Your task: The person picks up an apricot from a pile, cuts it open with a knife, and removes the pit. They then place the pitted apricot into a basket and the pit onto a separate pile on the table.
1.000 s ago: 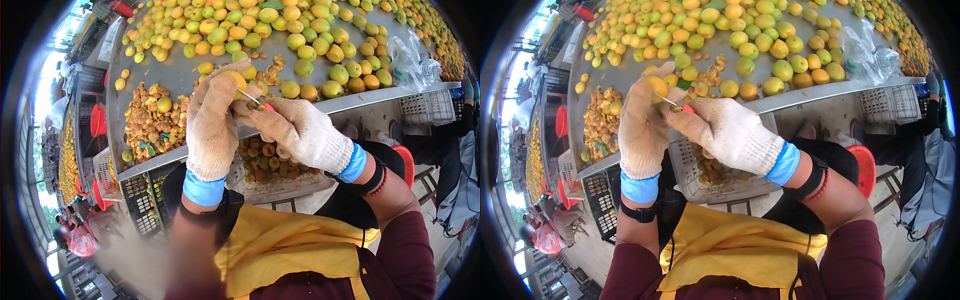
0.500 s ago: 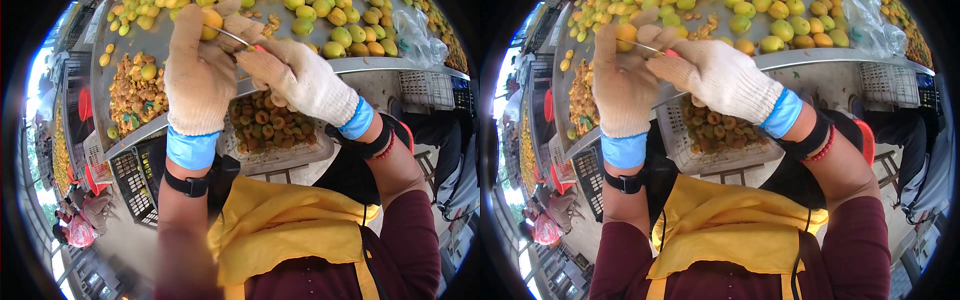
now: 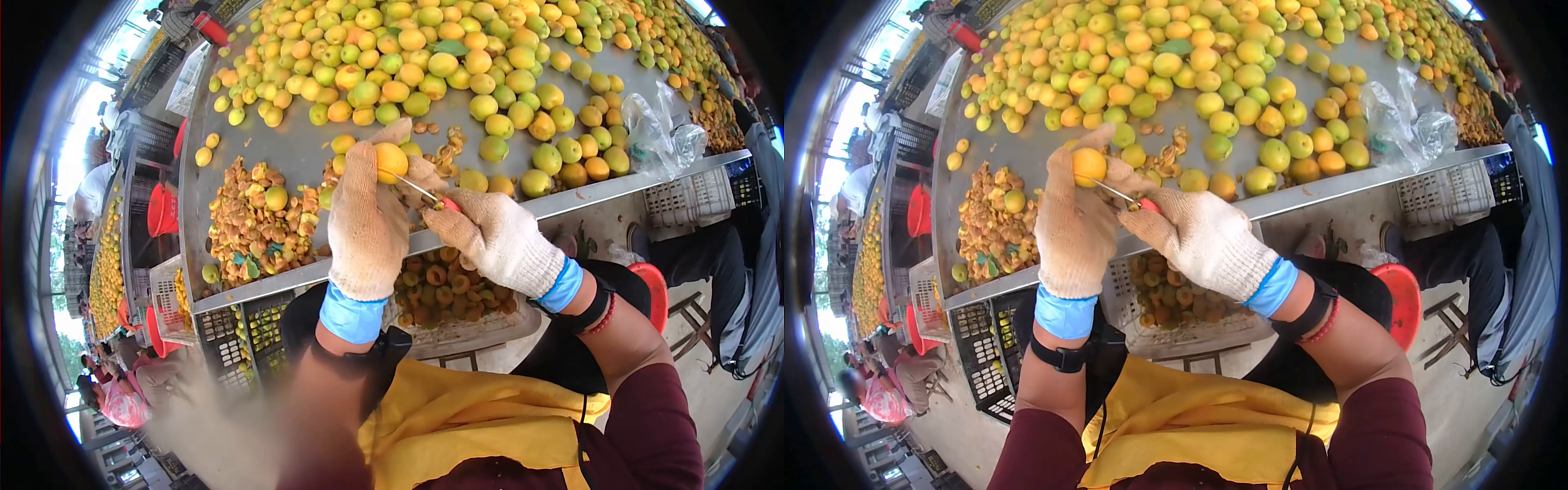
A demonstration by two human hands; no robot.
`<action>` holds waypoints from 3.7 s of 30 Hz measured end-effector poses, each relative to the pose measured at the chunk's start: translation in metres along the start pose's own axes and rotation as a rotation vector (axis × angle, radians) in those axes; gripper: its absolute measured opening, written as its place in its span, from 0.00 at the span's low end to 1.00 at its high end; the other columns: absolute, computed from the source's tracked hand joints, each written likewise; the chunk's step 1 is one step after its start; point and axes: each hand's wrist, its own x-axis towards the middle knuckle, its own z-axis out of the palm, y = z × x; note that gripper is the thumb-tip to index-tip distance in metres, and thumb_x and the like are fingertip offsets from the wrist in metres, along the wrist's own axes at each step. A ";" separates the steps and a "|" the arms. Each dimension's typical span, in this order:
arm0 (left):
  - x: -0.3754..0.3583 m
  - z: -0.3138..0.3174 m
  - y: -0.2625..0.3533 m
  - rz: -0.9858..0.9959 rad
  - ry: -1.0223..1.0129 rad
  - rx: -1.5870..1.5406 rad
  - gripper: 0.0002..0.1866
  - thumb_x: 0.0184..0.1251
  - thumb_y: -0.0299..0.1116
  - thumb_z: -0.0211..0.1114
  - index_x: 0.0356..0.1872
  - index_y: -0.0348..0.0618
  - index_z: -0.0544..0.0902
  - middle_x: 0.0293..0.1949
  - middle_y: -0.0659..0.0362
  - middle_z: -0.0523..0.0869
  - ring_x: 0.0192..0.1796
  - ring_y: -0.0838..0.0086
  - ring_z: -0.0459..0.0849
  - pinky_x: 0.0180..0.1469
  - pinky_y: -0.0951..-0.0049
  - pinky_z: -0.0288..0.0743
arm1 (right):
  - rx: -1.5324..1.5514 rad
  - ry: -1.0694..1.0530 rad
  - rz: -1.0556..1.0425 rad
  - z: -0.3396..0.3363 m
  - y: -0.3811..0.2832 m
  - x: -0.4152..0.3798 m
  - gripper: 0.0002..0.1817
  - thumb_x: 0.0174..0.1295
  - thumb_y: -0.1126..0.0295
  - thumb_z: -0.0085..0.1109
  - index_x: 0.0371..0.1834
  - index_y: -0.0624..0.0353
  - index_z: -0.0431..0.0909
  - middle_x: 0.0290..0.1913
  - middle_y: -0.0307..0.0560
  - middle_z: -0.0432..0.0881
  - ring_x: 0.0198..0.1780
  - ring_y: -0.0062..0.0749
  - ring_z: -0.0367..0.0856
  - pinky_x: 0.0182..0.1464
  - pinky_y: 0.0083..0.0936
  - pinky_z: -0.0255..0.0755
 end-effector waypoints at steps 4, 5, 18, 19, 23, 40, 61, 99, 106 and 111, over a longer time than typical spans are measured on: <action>-0.005 0.025 -0.004 0.025 0.101 0.048 0.34 0.86 0.57 0.50 0.70 0.32 0.74 0.43 0.53 0.87 0.50 0.64 0.85 0.59 0.60 0.80 | 0.075 -0.028 0.082 -0.003 -0.006 0.002 0.28 0.76 0.44 0.58 0.59 0.59 0.84 0.32 0.58 0.87 0.35 0.47 0.90 0.38 0.38 0.82; -0.005 0.022 -0.005 0.033 0.090 0.048 0.34 0.86 0.57 0.50 0.70 0.32 0.74 0.43 0.53 0.87 0.50 0.64 0.85 0.59 0.60 0.80 | 0.192 -0.072 0.164 -0.005 -0.009 0.001 0.27 0.76 0.45 0.58 0.60 0.60 0.83 0.31 0.55 0.87 0.32 0.40 0.90 0.36 0.34 0.82; -0.001 0.019 0.035 -0.060 -0.158 0.101 0.31 0.78 0.43 0.57 0.72 0.28 0.72 0.50 0.50 0.87 0.49 0.61 0.90 0.57 0.57 0.86 | 0.732 -0.384 0.323 -0.023 -0.009 -0.008 0.18 0.74 0.51 0.65 0.37 0.55 0.81 0.25 0.33 0.80 0.20 0.14 0.73 0.19 0.14 0.63; 0.000 0.014 0.036 -0.060 -0.152 0.100 0.31 0.78 0.43 0.57 0.72 0.28 0.72 0.50 0.50 0.87 0.49 0.61 0.90 0.57 0.57 0.86 | 0.730 -0.408 0.350 -0.026 -0.011 -0.007 0.16 0.73 0.54 0.66 0.37 0.55 0.82 0.25 0.33 0.81 0.20 0.14 0.73 0.19 0.14 0.64; 0.003 0.001 0.034 -0.039 0.102 0.112 0.25 0.75 0.30 0.52 0.69 0.29 0.76 0.51 0.51 0.87 0.41 0.69 0.89 0.52 0.64 0.88 | 0.950 -0.142 0.111 -0.037 0.005 0.000 0.13 0.72 0.60 0.69 0.40 0.58 0.82 0.25 0.38 0.82 0.17 0.17 0.74 0.17 0.15 0.62; -0.015 0.029 -0.011 0.094 0.093 0.644 0.13 0.78 0.30 0.58 0.54 0.33 0.84 0.36 0.54 0.88 0.33 0.68 0.87 0.39 0.69 0.83 | 0.914 0.153 0.147 -0.005 0.001 0.038 0.19 0.75 0.51 0.61 0.48 0.57 0.81 0.23 0.37 0.78 0.15 0.19 0.72 0.17 0.18 0.67; -0.011 0.018 0.036 -0.288 -0.076 0.762 0.18 0.81 0.42 0.60 0.43 0.35 0.87 0.30 0.61 0.85 0.25 0.80 0.80 0.27 0.79 0.74 | 0.502 -0.168 -0.139 -0.029 -0.005 0.016 0.24 0.65 0.64 0.76 0.60 0.62 0.78 0.37 0.38 0.82 0.32 0.20 0.77 0.37 0.21 0.74; -0.011 0.013 0.003 -0.092 0.244 0.589 0.19 0.79 0.43 0.65 0.36 0.34 0.87 0.26 0.62 0.83 0.22 0.83 0.78 0.24 0.78 0.70 | 0.092 0.110 -0.196 -0.013 -0.001 0.035 0.19 0.61 0.58 0.75 0.43 0.59 0.79 0.30 0.49 0.83 0.31 0.38 0.84 0.34 0.33 0.76; -0.016 0.009 -0.001 0.082 0.209 0.820 0.18 0.77 0.40 0.67 0.30 0.35 0.84 0.21 0.59 0.77 0.24 0.77 0.77 0.28 0.69 0.71 | 0.471 -0.095 0.057 -0.014 -0.002 0.028 0.13 0.61 0.65 0.73 0.39 0.59 0.79 0.27 0.38 0.80 0.25 0.18 0.75 0.30 0.23 0.72; -0.016 0.002 -0.004 0.228 0.193 1.077 0.19 0.76 0.39 0.69 0.28 0.33 0.81 0.21 0.50 0.75 0.26 0.63 0.77 0.32 0.62 0.71 | 0.115 0.067 -0.117 -0.004 0.002 0.030 0.13 0.62 0.62 0.68 0.40 0.60 0.81 0.30 0.52 0.84 0.29 0.43 0.85 0.32 0.36 0.78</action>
